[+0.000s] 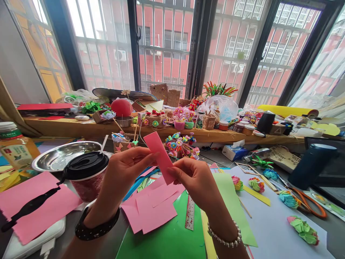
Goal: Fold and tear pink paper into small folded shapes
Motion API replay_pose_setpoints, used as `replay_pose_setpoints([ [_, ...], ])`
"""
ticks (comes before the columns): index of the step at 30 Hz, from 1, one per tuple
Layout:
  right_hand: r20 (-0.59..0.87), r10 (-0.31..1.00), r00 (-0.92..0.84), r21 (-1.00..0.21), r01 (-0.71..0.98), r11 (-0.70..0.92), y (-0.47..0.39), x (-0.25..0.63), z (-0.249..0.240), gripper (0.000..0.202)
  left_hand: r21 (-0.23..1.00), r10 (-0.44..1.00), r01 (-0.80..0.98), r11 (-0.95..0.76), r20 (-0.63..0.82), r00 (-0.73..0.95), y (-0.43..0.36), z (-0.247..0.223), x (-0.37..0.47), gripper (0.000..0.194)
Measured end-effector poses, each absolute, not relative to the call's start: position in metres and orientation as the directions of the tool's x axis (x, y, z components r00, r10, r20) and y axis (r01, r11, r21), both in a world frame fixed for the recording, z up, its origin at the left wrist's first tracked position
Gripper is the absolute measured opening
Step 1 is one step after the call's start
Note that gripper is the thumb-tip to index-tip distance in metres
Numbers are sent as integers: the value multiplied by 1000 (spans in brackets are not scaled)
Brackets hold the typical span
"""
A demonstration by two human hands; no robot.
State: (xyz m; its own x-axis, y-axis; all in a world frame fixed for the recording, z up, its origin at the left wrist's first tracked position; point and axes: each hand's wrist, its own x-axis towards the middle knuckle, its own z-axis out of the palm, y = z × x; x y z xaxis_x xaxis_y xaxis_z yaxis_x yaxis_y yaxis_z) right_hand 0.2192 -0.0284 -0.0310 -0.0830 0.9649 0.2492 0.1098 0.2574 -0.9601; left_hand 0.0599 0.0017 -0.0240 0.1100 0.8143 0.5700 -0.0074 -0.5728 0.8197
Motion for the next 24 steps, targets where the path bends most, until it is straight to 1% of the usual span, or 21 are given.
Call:
replay_pose_setpoints([
  [3,251,961,-119,-943,195,271,-28,224,-31,17,834,827,3,-552,547,131,1,-23,61,6],
  [5,213,962,-170,-934,252,251,-28,229,-30,20,849,837,-3,-529,522,165,1,-22,61,8],
  [7,186,966,-178,-921,311,234,-28,235,-28,21,864,843,-10,-504,494,214,1,-21,61,8],
  [11,227,970,-87,-845,478,240,-28,241,-24,26,875,829,12,-484,454,326,2,-19,57,9],
  [13,248,967,-53,-822,518,239,-28,241,-24,29,866,809,33,-499,452,375,1,-18,56,10],
  [15,298,954,-27,-843,461,277,-29,239,-24,29,854,785,74,-515,436,441,-1,-18,56,9],
  [18,374,927,15,-897,259,358,-30,234,-25,23,839,762,156,-521,375,527,-4,-18,57,10],
  [21,328,944,-29,-940,84,329,-31,230,-25,16,830,757,207,-517,330,564,-6,-18,59,13],
  [24,299,954,-12,-954,23,299,-30,228,-27,11,818,758,241,-522,316,571,-6,-19,60,15],
])
